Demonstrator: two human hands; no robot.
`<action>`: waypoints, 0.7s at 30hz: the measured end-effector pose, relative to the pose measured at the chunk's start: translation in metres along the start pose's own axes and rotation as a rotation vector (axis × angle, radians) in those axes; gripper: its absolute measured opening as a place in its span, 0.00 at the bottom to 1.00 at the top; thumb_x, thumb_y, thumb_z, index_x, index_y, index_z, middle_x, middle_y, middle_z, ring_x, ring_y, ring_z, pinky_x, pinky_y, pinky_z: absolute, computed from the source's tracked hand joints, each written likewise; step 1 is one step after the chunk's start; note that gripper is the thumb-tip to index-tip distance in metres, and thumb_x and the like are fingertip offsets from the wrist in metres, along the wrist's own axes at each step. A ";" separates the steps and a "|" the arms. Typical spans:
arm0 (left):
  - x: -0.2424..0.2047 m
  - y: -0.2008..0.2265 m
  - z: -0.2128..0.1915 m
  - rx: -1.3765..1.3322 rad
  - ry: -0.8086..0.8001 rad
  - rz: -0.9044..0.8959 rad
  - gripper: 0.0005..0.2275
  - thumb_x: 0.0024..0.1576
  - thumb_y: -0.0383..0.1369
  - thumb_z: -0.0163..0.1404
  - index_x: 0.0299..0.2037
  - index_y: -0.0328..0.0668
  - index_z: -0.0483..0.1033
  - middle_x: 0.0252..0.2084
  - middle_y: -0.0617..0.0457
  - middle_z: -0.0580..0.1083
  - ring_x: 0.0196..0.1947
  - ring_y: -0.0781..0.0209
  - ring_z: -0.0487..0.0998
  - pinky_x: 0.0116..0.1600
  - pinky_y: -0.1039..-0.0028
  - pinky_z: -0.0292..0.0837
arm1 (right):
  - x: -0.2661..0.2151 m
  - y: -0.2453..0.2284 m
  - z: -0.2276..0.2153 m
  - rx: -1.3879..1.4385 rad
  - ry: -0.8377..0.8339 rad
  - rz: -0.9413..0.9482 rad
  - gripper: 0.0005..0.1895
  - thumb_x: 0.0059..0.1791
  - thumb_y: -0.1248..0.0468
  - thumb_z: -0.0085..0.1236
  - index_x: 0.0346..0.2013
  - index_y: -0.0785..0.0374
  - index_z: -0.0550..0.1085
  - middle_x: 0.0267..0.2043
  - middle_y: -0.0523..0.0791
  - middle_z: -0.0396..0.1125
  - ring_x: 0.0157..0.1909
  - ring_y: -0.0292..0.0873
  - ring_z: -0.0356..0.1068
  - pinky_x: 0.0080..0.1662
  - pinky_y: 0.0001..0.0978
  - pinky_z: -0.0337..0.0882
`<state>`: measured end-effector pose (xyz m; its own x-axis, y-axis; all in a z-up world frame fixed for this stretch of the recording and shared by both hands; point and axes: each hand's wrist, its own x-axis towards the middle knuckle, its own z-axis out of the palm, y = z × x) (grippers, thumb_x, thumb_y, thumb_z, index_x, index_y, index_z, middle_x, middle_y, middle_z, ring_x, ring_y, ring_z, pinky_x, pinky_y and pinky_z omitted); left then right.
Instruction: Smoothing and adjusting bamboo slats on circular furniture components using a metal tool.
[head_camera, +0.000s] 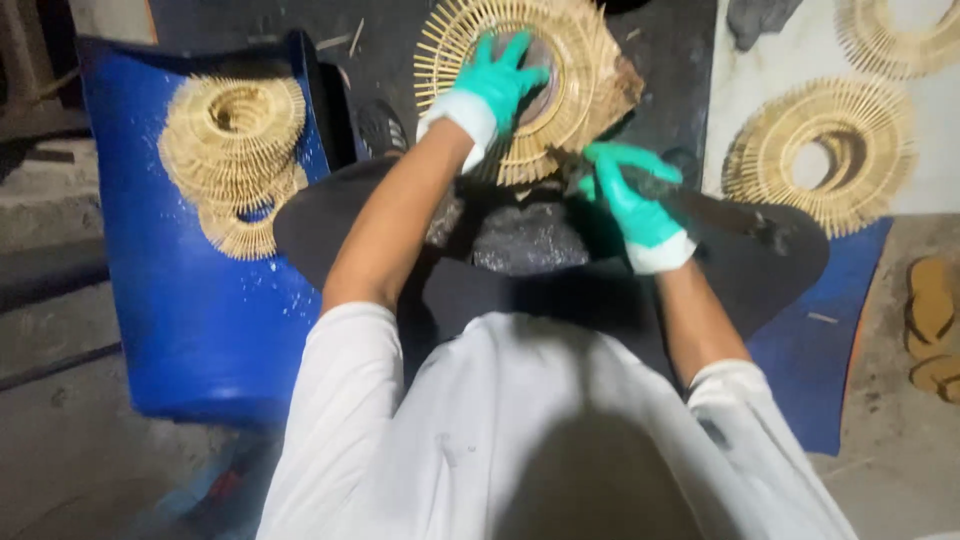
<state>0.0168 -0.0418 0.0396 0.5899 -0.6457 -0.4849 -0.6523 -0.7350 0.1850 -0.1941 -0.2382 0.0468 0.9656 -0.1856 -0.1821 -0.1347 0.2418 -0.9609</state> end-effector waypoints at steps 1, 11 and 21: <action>0.002 0.000 0.003 -0.081 -0.023 -0.068 0.32 0.55 0.37 0.59 0.71 0.69 0.62 0.79 0.43 0.43 0.72 0.17 0.42 0.74 0.43 0.47 | 0.005 0.008 -0.004 -0.079 -0.019 0.011 0.12 0.58 0.67 0.56 0.56 0.67 0.74 0.41 0.44 0.73 0.37 0.34 0.72 0.41 0.25 0.75; 0.011 -0.020 0.077 -0.086 0.328 0.036 0.45 0.47 0.40 0.67 0.73 0.35 0.54 0.76 0.35 0.49 0.73 0.25 0.50 0.74 0.49 0.55 | -0.023 -0.047 0.006 -0.073 0.001 0.036 0.11 0.59 0.67 0.55 0.54 0.66 0.78 0.38 0.44 0.75 0.37 0.35 0.74 0.42 0.24 0.76; -0.008 0.011 0.049 -0.141 0.238 -0.116 0.42 0.47 0.40 0.67 0.71 0.45 0.57 0.75 0.36 0.48 0.70 0.20 0.48 0.71 0.44 0.51 | -0.022 -0.026 0.000 -0.084 0.044 -0.015 0.11 0.57 0.69 0.57 0.54 0.68 0.77 0.43 0.48 0.75 0.38 0.37 0.76 0.42 0.28 0.78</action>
<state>-0.0181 -0.0341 0.0041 0.7625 -0.5738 -0.2989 -0.5111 -0.8175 0.2654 -0.2116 -0.2404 0.0756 0.9572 -0.2308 -0.1748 -0.1401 0.1588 -0.9773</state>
